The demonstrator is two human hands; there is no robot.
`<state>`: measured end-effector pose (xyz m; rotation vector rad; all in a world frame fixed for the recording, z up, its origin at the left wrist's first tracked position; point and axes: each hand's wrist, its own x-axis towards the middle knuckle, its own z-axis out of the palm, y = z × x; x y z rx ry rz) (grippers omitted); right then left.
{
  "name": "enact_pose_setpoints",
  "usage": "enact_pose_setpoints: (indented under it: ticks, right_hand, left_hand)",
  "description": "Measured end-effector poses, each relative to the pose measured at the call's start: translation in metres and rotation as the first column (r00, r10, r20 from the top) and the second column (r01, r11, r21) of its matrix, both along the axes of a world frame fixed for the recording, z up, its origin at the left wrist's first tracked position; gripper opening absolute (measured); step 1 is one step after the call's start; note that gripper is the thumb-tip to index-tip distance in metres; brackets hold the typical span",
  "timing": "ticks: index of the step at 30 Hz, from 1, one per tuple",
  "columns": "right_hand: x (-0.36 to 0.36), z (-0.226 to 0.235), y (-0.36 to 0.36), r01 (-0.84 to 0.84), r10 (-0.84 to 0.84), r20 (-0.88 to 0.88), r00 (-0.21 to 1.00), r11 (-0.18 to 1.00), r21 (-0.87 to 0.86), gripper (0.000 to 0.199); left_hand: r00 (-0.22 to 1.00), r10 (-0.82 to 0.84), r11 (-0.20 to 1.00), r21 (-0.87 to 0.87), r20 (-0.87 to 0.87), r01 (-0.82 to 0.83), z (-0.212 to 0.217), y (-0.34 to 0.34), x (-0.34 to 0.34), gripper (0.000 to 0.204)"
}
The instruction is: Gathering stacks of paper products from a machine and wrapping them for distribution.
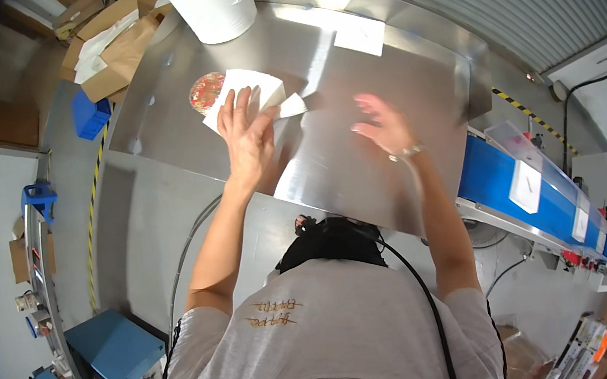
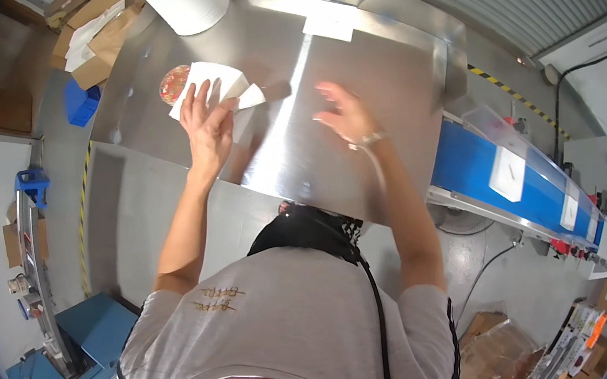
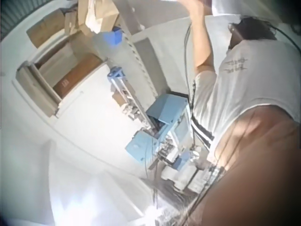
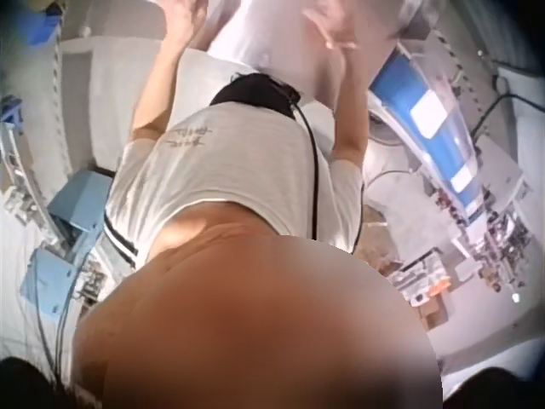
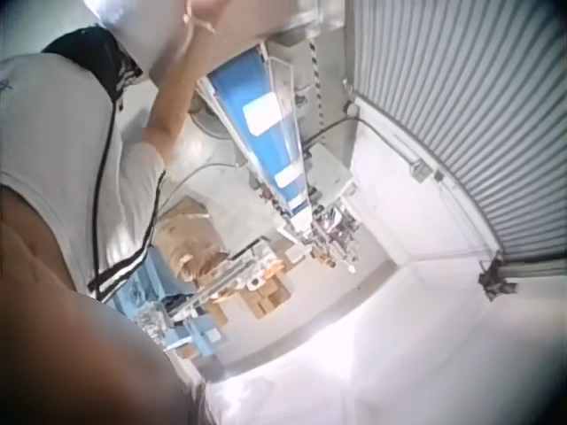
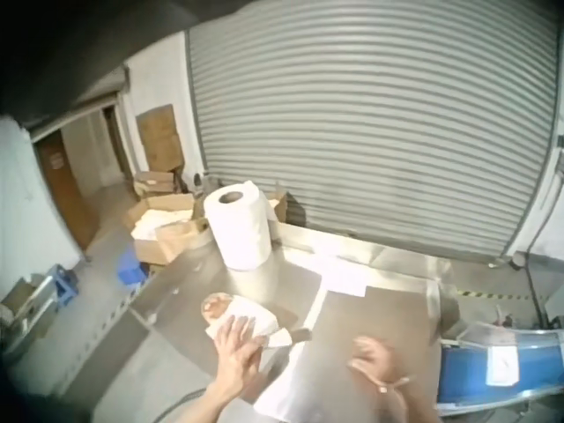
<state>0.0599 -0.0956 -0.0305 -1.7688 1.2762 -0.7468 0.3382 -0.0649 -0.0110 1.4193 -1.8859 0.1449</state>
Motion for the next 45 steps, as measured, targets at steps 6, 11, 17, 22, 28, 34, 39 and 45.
enact_pose_setpoints:
  ticks: [6,11,17,22,28,34,39,45]
  right_hand:
    - [0.085,-0.015,-0.052,-0.227,0.238,0.077,0.968,0.966,-0.127,0.047]
    - [0.039,-0.031,-0.028,-0.073,0.021,0.364,0.931,0.989,0.131,0.031]
    - [-0.076,-0.031,0.037,0.34,-0.37,0.171,0.913,0.923,0.181,0.03]
    - [-0.189,-0.059,0.098,0.625,-0.632,0.1,0.768,0.775,0.092,0.028]
    - [-0.344,-0.077,0.146,0.818,-0.817,-0.095,0.569,0.574,-0.041,0.033]
    - [-0.445,-0.06,0.164,0.855,-0.816,-0.449,0.365,0.484,-0.184,0.057]
    - [-0.425,-0.047,0.17,0.555,-0.852,-0.457,0.255,0.516,-0.652,0.055]
    - [-0.252,-0.012,0.164,0.387,-0.364,0.139,0.921,0.894,-0.224,0.043]
  left_hand:
    - [0.999,-0.031,0.995,0.095,0.036,0.027,0.014,0.005,-0.002,0.038]
    - [0.98,0.147,0.981,0.109,0.136,-0.162,0.015,-0.01,0.021,0.091]
    - [0.999,0.011,0.987,0.16,-0.035,-0.005,0.037,-0.009,0.021,0.066]
    - [0.991,0.082,0.944,0.327,-0.107,-0.043,0.023,0.023,-0.04,0.058]
    - [0.972,-0.165,0.918,0.335,-0.168,0.214,0.025,0.078,-0.161,0.058]
    - [0.963,-0.174,0.9,0.364,-0.206,0.24,0.024,0.117,-0.229,0.062]
    - [0.956,-0.19,0.927,0.28,-0.223,0.249,0.022,0.125,-0.235,0.055]
    - [0.953,-0.239,0.926,0.251,-0.185,0.281,0.016,0.129,-0.233,0.036]
